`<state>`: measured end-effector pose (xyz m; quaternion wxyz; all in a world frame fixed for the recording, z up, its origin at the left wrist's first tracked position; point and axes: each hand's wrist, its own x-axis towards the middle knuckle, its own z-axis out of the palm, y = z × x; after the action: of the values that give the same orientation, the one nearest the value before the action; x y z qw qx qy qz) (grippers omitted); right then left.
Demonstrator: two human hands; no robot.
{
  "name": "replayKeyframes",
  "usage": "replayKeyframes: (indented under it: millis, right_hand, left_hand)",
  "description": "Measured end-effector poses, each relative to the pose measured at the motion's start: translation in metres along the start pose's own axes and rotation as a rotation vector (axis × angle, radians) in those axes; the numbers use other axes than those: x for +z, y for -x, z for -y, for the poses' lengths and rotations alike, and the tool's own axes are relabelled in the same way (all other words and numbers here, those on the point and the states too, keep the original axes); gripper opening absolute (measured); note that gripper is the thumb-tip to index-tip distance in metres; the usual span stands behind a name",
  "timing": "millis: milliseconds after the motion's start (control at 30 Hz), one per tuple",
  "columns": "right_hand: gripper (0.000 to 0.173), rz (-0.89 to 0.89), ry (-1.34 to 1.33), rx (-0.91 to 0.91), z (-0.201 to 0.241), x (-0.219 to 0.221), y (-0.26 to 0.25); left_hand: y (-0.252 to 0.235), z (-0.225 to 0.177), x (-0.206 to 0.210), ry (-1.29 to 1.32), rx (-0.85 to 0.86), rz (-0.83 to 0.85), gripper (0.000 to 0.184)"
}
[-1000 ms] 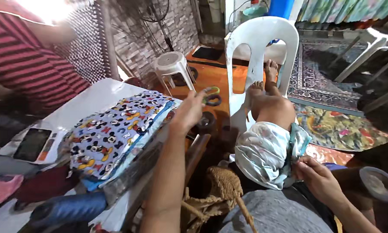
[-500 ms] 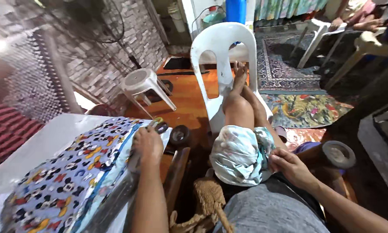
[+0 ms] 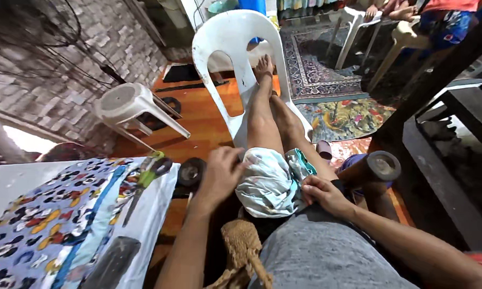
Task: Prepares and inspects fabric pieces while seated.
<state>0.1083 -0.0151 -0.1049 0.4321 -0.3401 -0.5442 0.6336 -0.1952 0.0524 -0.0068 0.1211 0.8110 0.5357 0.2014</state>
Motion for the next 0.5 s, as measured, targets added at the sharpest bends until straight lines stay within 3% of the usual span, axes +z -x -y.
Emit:
replayKeyframes:
  millis: [133,333,500]
  right_hand:
    - [0.014,-0.097,-0.012,-0.023,0.003,-0.009,0.001]
    - [0.016,-0.392,0.04,-0.02,0.023,-0.033,-0.007]
    - [0.021,-0.472,-0.034,-0.037,0.044,-0.052,-0.004]
  left_hand:
    - [-0.003,-0.015,0.061,0.08,0.318,0.1,0.054]
    - [-0.002,-0.019,0.079,0.095,0.343,0.267,0.056]
    - [-0.005,-0.029,0.094,0.144,0.371,0.271,0.048]
